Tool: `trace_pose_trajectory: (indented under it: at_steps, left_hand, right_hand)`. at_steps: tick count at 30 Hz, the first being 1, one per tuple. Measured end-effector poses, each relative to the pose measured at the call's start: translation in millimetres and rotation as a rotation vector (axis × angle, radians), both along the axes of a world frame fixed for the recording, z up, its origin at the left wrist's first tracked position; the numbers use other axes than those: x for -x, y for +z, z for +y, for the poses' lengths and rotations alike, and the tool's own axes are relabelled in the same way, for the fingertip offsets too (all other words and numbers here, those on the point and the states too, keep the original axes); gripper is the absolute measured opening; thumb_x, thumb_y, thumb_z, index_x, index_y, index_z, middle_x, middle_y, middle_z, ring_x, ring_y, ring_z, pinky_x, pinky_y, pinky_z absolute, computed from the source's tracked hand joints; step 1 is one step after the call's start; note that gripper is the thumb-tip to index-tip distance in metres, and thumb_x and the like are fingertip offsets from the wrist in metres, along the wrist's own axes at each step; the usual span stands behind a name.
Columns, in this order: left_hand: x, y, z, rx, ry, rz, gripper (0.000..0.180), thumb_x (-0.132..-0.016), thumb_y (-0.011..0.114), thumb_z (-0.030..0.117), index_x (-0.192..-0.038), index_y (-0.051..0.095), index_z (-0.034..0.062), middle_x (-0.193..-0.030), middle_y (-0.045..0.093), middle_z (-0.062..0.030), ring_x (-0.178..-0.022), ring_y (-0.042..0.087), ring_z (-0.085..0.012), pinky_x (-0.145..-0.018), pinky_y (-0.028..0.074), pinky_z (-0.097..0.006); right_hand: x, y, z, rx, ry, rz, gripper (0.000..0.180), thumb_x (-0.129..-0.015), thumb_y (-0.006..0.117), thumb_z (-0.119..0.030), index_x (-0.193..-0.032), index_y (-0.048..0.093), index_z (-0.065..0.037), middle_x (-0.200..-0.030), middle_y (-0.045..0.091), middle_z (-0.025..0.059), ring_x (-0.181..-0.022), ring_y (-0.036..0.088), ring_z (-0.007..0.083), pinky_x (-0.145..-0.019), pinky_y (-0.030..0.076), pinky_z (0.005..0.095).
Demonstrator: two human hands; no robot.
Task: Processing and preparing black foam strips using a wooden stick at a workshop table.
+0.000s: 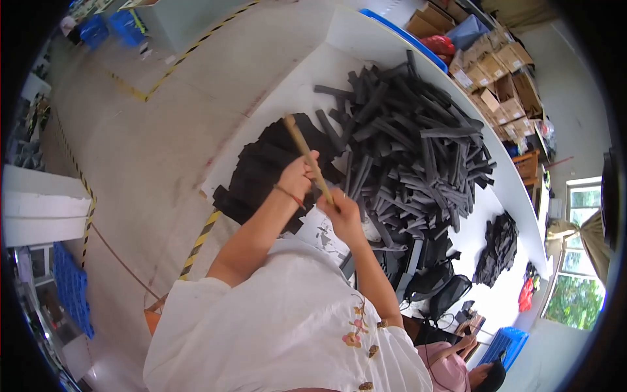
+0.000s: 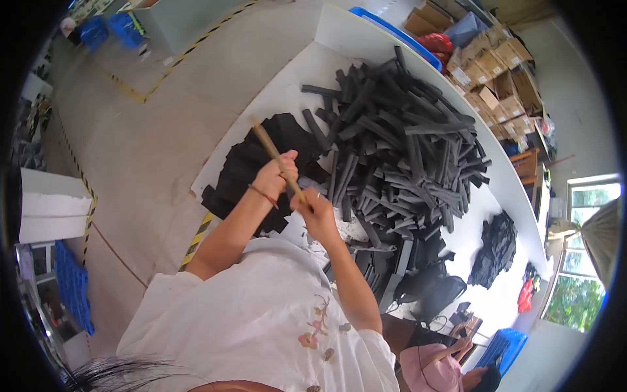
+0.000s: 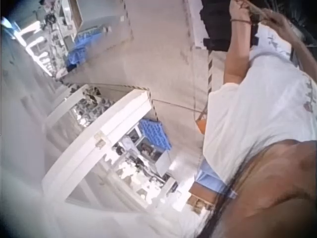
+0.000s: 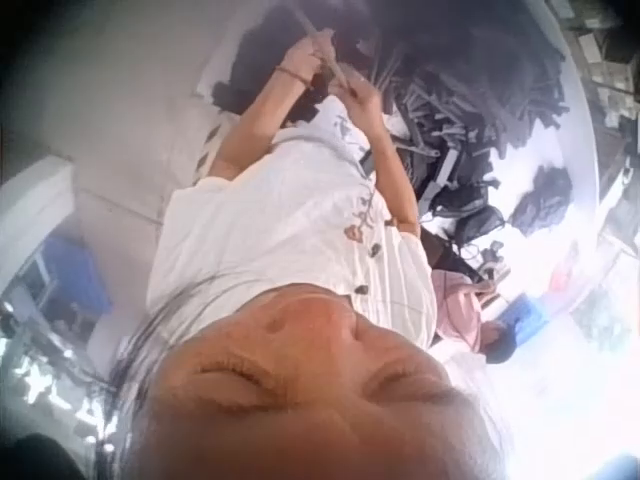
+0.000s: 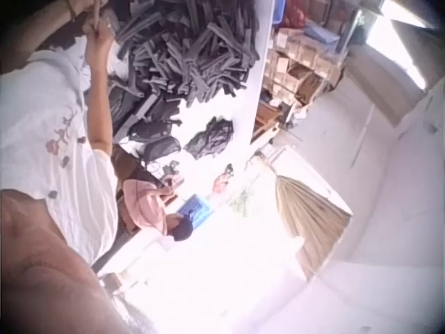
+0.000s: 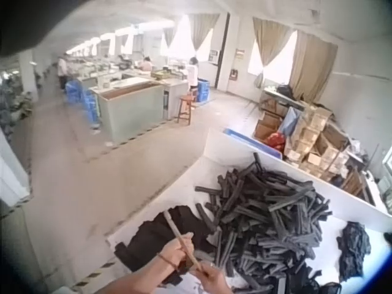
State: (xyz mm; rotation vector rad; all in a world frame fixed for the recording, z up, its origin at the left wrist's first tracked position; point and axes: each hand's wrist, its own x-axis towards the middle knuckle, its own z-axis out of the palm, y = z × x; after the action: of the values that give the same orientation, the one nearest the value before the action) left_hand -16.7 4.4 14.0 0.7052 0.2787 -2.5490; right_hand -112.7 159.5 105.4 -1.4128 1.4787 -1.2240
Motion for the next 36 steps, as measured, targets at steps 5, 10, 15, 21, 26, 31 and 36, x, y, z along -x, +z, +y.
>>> trace_pose_trajectory:
  at_steps: [5,10,15,21,26,31,36]
  left_hand:
    - [-55,-13,-55,0.325,0.599,-0.431,0.017,-0.095,0.048,0.018,-0.088,0.056,0.0049,-0.057,0.039,0.0046,-0.043,0.035,-0.0029,-0.034,0.023,-0.02]
    - [-38,121,19,1.403,-0.224,-0.318,0.021,-0.088,0.062,0.012,-0.105,0.063,-0.0003,-0.098,0.065,-0.0036,-0.091,0.06,-0.0103,-0.081,0.047,-0.024]
    - [-24,98,52,1.138,-0.286,-0.275,0.014,-0.085,0.067,0.01,-0.095,0.063,0.0009,-0.085,0.065,-0.0007,-0.079,0.06,-0.0062,-0.074,0.048,-0.019]
    - [-11,81,63,1.036,-0.13,-0.37,0.019,-0.09,0.062,0.02,-0.09,0.062,0.0016,-0.078,0.061,0.0005,-0.068,0.058,-0.0059,-0.063,0.047,-0.018]
    - [-5,85,72,0.751,-0.071,-0.304,0.029,-0.095,0.054,0.031,-0.088,0.06,0.004,-0.073,0.059,-0.0005,-0.056,0.054,-0.0074,-0.049,0.045,-0.021]
    - [-3,79,68,0.767,-0.079,-0.439,0.036,-0.096,0.05,0.036,-0.082,0.058,0.0038,-0.066,0.056,-0.0016,-0.05,0.05,-0.0085,-0.042,0.04,-0.023]
    - [-2,76,64,0.778,-0.076,-0.548,0.042,-0.096,0.049,0.041,-0.074,0.055,0.0053,-0.056,0.051,-0.0012,-0.044,0.048,-0.0094,-0.039,0.037,-0.023]
  right_hand:
    - [0,55,35,-0.145,0.221,-0.275,0.004,-0.086,0.063,-0.007,-0.086,0.062,-0.003,-0.074,0.051,-0.0052,-0.065,0.045,0.0069,-0.057,0.035,0.0208]
    - [35,53,11,-0.325,-0.029,-0.378,0.009,-0.09,0.062,-0.01,-0.093,0.061,-0.002,-0.073,0.046,-0.0072,-0.064,0.037,0.0011,-0.056,0.031,0.0174]
    - [17,55,-5,-0.084,-0.378,-0.483,0.014,-0.086,0.067,-0.009,-0.097,0.06,-0.001,-0.069,0.047,-0.009,-0.06,0.038,0.0008,-0.054,0.03,0.0165]
    - [13,12,5,-0.18,-0.362,-0.531,0.015,-0.084,0.07,-0.009,-0.093,0.06,-0.001,-0.073,0.054,-0.0054,-0.063,0.046,0.0023,-0.059,0.037,0.0157]
    - [5,10,1,-0.135,-0.334,-0.681,0.012,-0.086,0.067,-0.006,-0.092,0.059,-0.001,-0.073,0.056,-0.0033,-0.06,0.048,0.0025,-0.053,0.035,0.016]
    - [5,7,1,-0.135,-0.288,-0.65,0.019,-0.086,0.063,-0.002,-0.103,0.055,-0.002,-0.073,0.055,-0.0019,-0.054,0.044,0.0026,-0.047,0.033,0.0177]
    - [1,27,-4,-0.041,-0.265,-0.636,0.026,-0.086,0.061,0.0,-0.11,0.051,-0.001,-0.076,0.056,-0.0003,-0.055,0.047,0.0045,-0.048,0.037,0.0189]
